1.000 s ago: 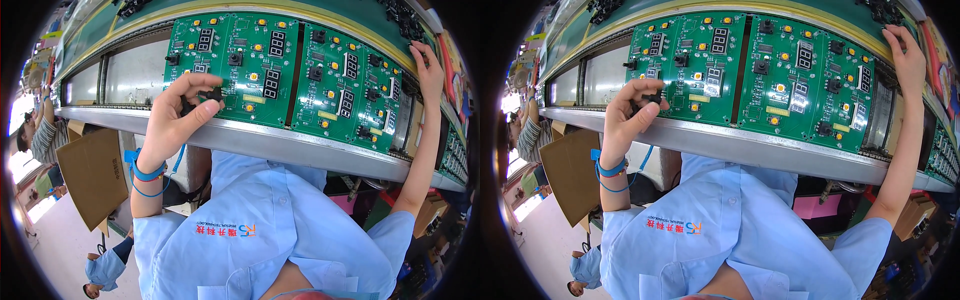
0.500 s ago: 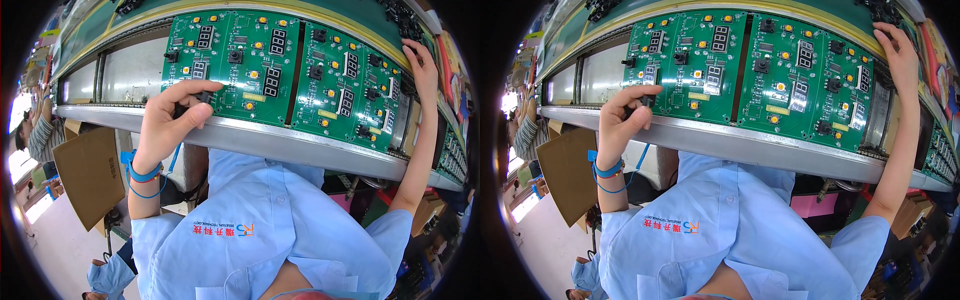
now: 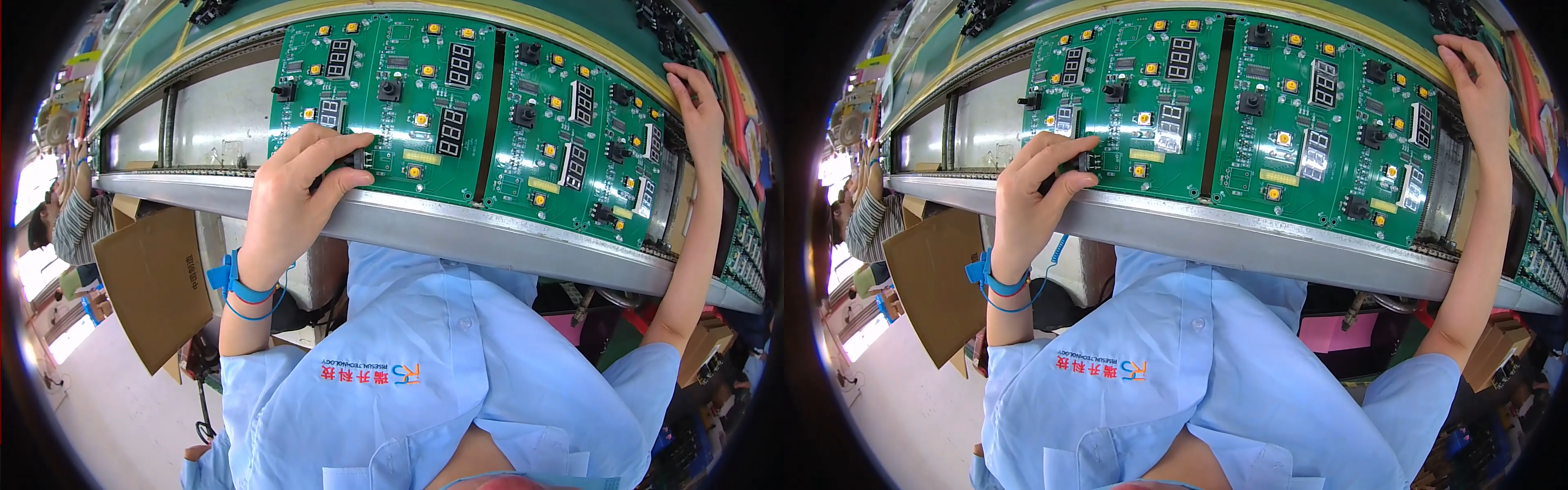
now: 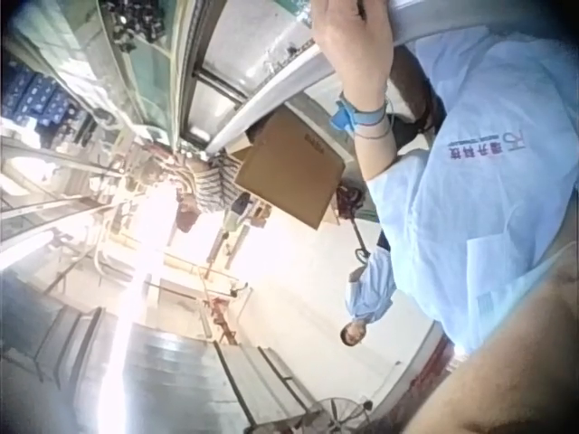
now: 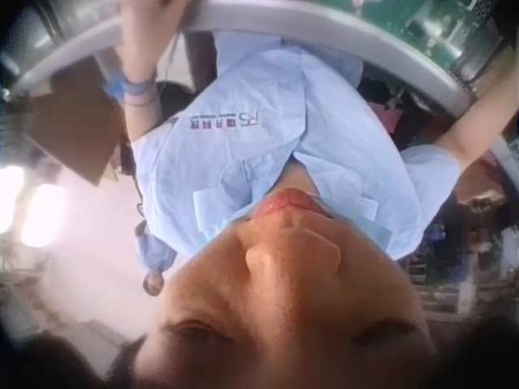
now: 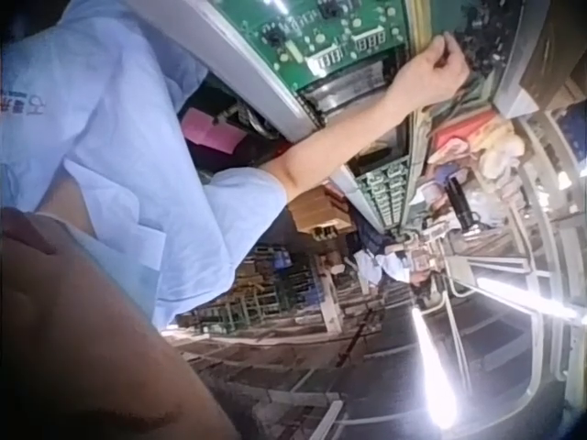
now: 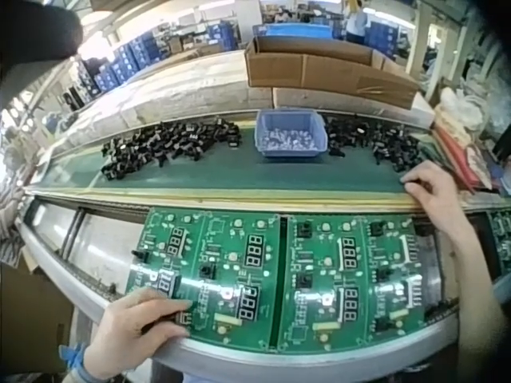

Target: Manually placing plastic caps or components onto printed circuit boards on a factory assembly line.

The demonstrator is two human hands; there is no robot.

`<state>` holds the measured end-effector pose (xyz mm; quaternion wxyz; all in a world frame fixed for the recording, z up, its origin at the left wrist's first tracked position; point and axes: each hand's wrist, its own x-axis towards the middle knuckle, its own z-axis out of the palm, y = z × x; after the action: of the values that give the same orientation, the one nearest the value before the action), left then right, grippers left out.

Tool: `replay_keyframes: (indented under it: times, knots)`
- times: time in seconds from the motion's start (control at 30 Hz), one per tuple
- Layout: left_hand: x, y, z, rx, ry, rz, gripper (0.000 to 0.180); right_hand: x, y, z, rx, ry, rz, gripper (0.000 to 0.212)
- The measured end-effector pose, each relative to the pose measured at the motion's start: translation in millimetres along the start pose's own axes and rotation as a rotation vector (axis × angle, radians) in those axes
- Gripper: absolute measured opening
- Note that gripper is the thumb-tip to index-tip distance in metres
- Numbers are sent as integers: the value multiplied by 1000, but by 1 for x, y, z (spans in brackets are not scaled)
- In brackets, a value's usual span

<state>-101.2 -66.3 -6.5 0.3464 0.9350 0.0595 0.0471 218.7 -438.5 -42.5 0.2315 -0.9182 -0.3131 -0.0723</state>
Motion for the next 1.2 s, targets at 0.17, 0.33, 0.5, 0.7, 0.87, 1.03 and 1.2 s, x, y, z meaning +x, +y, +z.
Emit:
replay_keyframes:
  times: [0.17, 0.33, 0.5, 0.7, 0.87, 1.03, 1.2]
  knots:
    - [-2, 3, 0, 33, -16, 14, 32, -1, 1, 0, -19, -20, 1, 23]
    - [-5, 4, 1, 44, 7, -2, 32, -2, 8, -4, 13, -9, -70, 25]
    - [6, 13, -9, -9, 5, -22, 26, -14, -17, -12, 257, 72, 152, 25]
    - [24, 1, -18, -130, 143, -152, 30, -41, -172, -3, 535, -245, -210, 25]
    - [90, -6, -19, -269, 175, 155, 26, -71, -200, 16, 509, -329, -374, 30]
    - [116, 30, -7, -548, 119, 100, 25, -74, -206, 33, 249, -190, -563, 29]
    - [114, 21, -6, -458, 92, 45, 27, -72, -209, 28, 91, -208, -563, 29]
